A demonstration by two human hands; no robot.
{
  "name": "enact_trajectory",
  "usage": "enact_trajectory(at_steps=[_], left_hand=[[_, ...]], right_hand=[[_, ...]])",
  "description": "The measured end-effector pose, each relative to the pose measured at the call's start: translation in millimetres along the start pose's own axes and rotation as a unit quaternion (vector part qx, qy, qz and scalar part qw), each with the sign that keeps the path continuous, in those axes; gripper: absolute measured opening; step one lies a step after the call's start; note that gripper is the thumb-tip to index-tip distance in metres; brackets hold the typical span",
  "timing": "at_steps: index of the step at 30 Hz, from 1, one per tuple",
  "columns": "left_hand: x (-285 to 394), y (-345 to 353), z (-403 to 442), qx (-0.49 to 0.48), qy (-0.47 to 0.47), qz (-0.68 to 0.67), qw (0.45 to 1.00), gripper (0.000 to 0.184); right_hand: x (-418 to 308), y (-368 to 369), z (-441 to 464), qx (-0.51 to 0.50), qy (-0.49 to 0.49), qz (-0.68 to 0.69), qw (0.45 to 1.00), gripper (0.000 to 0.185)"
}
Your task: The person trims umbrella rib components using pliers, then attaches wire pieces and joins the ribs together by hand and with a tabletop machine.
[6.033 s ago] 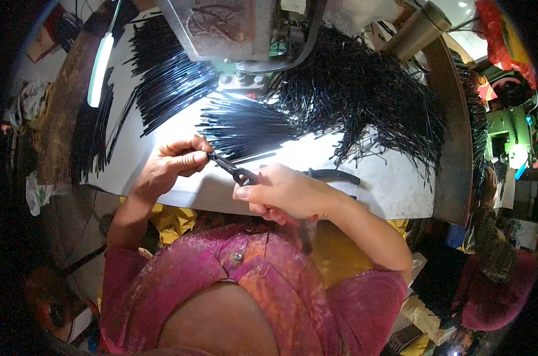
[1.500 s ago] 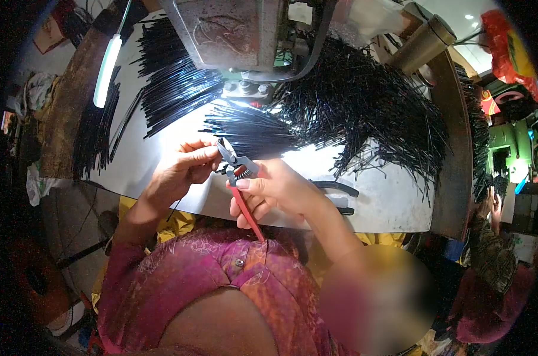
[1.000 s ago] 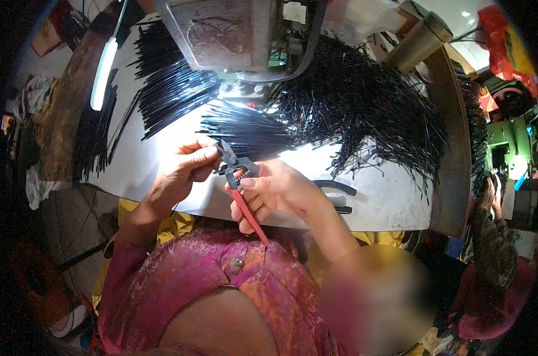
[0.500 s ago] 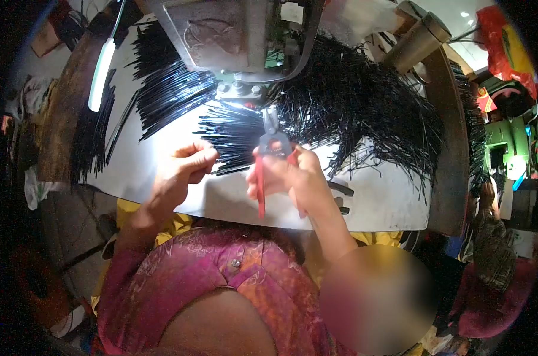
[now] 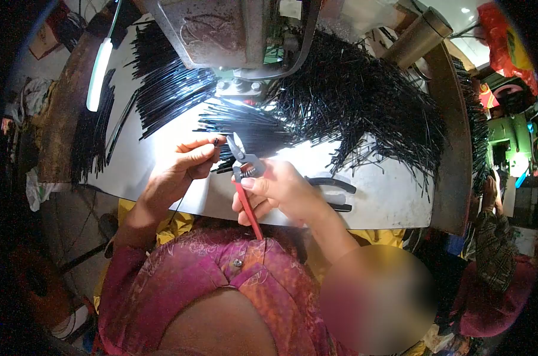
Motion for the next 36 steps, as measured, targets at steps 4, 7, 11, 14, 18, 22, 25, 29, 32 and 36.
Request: enact_trajectory(at_steps=[4,7,11,14,18,22,25,29,32,36], left_hand=[[-3,-2,0,0.002,0.002,-0.007,1.000,0.022],[0,1,-1,-0.010,0.004,-0.016,1.000,0.020],[2,3,-2,-0.001,0.008,-0.008,1.000,0.019],[6,3,-5,0.016,0.000,0.013,1.000,0.017],[7,0,-6,0.014,0.003,0.039,0.999,0.017],[7,-3,-7,0.027,-0.009,0.065,0.997,0.019],[10,1,-8,0.009,-0.010,0.058,0.998,0.019],[9,0,-7,0.000,-0.006,0.057,0.998,0.019],[10,-1,-8,0.006,0.002,0.082,0.997,0.019],[12,-2,-10,0.012,0.002,0.068,0.998,0.019]], right_hand=[[0,9,-3,-0.012,0.022,-0.003,1.000,0.030],[4,8,-3,-0.016,0.034,-0.011,0.999,0.029],[2,10,-4,-0.007,0.035,-0.076,0.996,0.028],[0,10,-5,0.009,0.041,-0.126,0.991,0.027],[-2,10,-6,0.013,0.053,-0.153,0.987,0.026],[-2,8,-6,-0.008,0.068,-0.157,0.985,0.024],[-3,8,-6,-0.023,0.079,-0.154,0.985,0.023],[-5,9,-7,-0.024,0.095,-0.157,0.983,0.022],[-5,6,-5,-0.015,0.108,-0.183,0.977,0.020],[0,3,-2,-0.011,0.105,-0.180,0.978,0.018]])
Point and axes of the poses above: each hand's wrist, its own z-axis towards the middle knuckle, its own y-axis out of the palm, x = y × z, the point moved 7 cm from there along z, towards the middle knuckle, and after that the axes turned 9 degrees about z, right-handed, at the moved point
